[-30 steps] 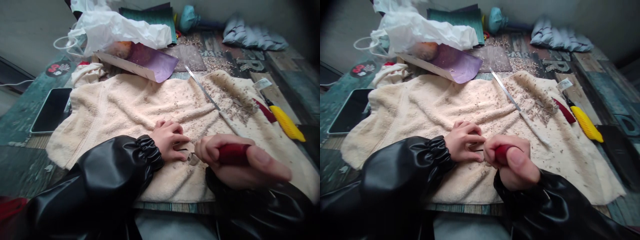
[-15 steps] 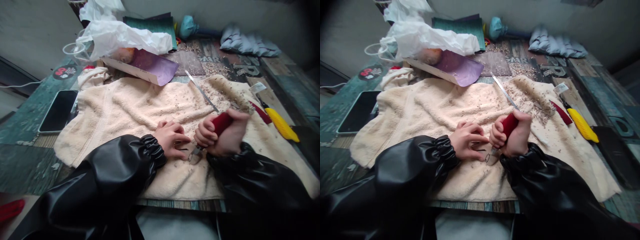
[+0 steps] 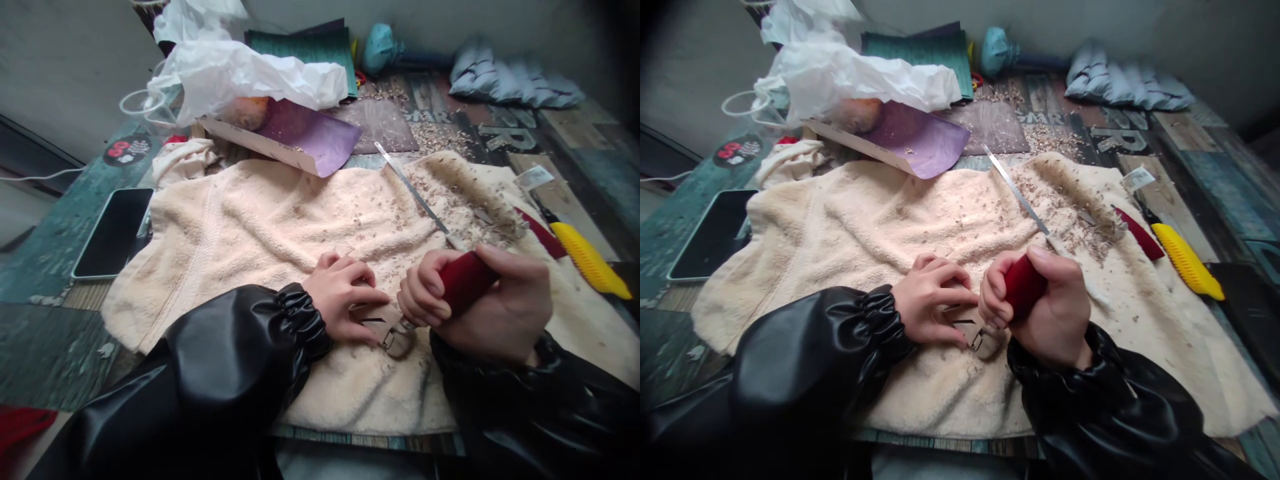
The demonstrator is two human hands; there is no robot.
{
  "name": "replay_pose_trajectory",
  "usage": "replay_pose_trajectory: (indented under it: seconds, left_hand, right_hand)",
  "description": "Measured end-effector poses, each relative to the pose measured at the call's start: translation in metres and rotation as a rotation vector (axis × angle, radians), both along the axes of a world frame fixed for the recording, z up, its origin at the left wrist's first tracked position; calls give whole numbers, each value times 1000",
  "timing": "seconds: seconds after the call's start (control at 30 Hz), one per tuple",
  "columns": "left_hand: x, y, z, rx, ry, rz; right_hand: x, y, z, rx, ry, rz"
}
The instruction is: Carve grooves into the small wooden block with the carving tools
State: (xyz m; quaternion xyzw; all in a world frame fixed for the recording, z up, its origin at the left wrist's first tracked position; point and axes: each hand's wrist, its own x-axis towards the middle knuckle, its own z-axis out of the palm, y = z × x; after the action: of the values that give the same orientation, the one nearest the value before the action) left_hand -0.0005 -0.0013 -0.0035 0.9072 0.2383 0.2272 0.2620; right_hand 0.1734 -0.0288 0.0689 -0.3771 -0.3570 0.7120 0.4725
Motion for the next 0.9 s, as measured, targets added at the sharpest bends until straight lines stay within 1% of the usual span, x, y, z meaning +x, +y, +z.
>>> replay_pose_trajectory:
  seconds: [0.1, 0.2, 0.27, 0.33, 0.47, 0.57, 0.67, 0.73, 0.8, 0.9]
  left_hand:
    - [-1, -2, 1, 142, -14, 18]
    - [0, -3, 1, 382, -118, 98]
    - [1, -1, 1, 512, -181, 164]
    - [1, 1, 2, 583, -193, 198]
    - [0, 1, 6, 651, -195, 188]
    - [0, -3, 10, 632, -187, 161]
    - [-1, -9, 11, 585, -164, 80]
    - [-2, -11, 11, 534, -173, -17]
    - [-3, -12, 10, 431, -197, -102]
    - [-3, -13, 10, 288, -238, -149]
  right_hand:
    - [1, 5, 7, -4, 26, 20]
    - [3, 13, 14, 11, 60, 12]
    - [5, 18, 17, 13, 82, 5]
    - [7, 21, 19, 14, 97, 21]
    - [8, 22, 24, 36, 93, 78]
    - [9, 19, 32, 46, 46, 131]
    - [12, 20, 37, 32, 67, 225]
    - [15, 23, 37, 29, 164, 306]
    - [18, 26, 34, 33, 297, 362]
    - [20, 28, 27, 90, 465, 411]
